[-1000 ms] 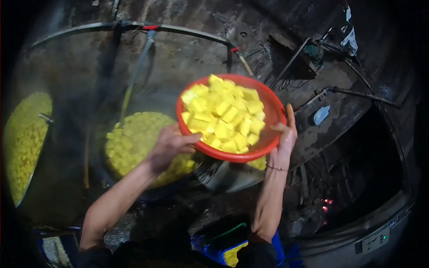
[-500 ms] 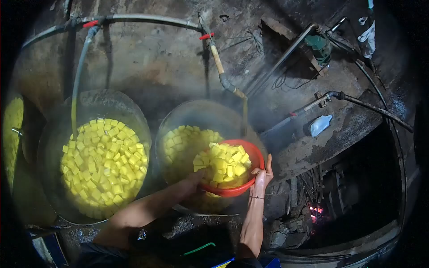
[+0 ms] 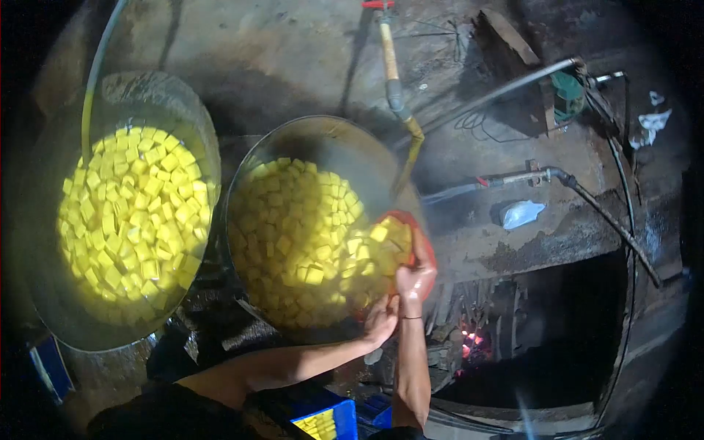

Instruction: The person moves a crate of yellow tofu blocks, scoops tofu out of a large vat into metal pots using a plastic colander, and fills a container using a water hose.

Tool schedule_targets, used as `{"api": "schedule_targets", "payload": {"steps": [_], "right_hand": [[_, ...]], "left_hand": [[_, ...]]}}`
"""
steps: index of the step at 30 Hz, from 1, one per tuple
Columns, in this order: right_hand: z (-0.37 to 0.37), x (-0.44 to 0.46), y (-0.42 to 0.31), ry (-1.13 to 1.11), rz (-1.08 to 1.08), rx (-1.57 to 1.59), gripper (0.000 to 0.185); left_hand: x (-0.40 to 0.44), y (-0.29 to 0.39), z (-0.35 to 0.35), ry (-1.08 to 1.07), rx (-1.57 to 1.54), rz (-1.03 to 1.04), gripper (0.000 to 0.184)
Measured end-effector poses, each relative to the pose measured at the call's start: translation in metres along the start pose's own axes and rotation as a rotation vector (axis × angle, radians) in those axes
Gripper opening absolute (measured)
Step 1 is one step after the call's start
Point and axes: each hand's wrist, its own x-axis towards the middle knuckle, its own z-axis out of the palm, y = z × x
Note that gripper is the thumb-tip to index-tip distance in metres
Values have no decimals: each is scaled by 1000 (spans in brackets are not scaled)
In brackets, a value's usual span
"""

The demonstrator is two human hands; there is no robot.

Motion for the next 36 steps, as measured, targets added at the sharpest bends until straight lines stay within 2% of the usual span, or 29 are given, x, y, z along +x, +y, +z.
{"api": "schedule_targets", "payload": {"steps": [2,4,5,7,8,9,10,11,12,13,14,16,17,18,19,20,22,23,24,25,26,28,29,30,31,32,33,35,36], "right_hand": [[28,-12,-7,-179,-34,-184,63],[54,-23,-22,-368,-119,-298,67],[67,-30,-16,-397,-210,-430,73],[82,-37,-30,-445,-273,-454,76],[85,-37,-36,-492,-329,-478,79],[81,-37,-50,-535,-330,-538,81],[72,-35,-59,-523,-324,-545,81],[55,-31,-64,-377,-364,-630,82],[33,-27,-69,-231,-403,-714,83],[0,-20,-84,-123,-365,-760,79],[-33,-24,-83,85,-234,-599,73],[-94,-52,-99,589,36,-366,69],[-129,-77,-89,706,208,-282,73],[-151,-105,-63,926,171,-160,74],[-161,-142,-58,1030,263,160,74],[-168,-173,-53,1007,224,244,72],[-177,-244,0,1240,558,339,71],[-179,-300,50,1214,654,362,69],[-163,-318,36,1097,765,598,65],[-160,-355,50,882,888,946,67],[-150,-389,68,816,1007,971,66],[-127,-424,76,865,1142,879,64],[-123,-436,75,868,1189,856,63],[-121,-444,76,869,1208,841,63],[-121,-452,74,877,1222,836,62],[-123,-458,73,875,1238,829,61],[-124,-462,71,871,1249,816,60],[-126,-466,67,869,1268,822,58],[-126,-467,65,867,1273,817,57]], "left_hand": [[0,-23,1,274,-171,180,40],[14,-75,13,293,-835,192,28],[43,-149,16,284,-956,120,20],[15,-84,-14,185,-756,-66,20],[24,-104,-10,101,-1232,-97,21],[35,-128,5,91,-1230,-98,21],[49,-150,28,-65,-1301,-101,20],[48,-152,35,-223,-1368,-108,20],[2,-69,-4,-126,-1092,-157,38],[-11,-24,-22,-264,-629,7,46],[-25,6,-34,-386,-159,167,54],[-69,37,-51,-165,194,326,63],[-86,44,-73,-225,285,355,67],[-99,40,-93,14,454,623,52],[-109,41,-122,-81,595,610,48],[-114,29,-141,99,687,765,35],[-110,17,-180,117,938,812,29],[-99,4,-194,87,1011,918,27],[-85,-10,-200,57,1080,1024,26],[-73,-6,-200,56,1094,1022,26],[-55,-2,-199,65,1094,1223,23],[3,13,-179,78,1290,1217,30],[29,17,-161,91,1476,979,34],[35,18,-158,90,1484,972,34],[35,20,-159,107,1452,1064,33],[28,19,-161,113,1420,1151,33],[-1,4,-178,29,1393,1095,26],[-73,15,-198,105,1212,1282,18],[-77,14,-196,93,1283,1186,16]]}}
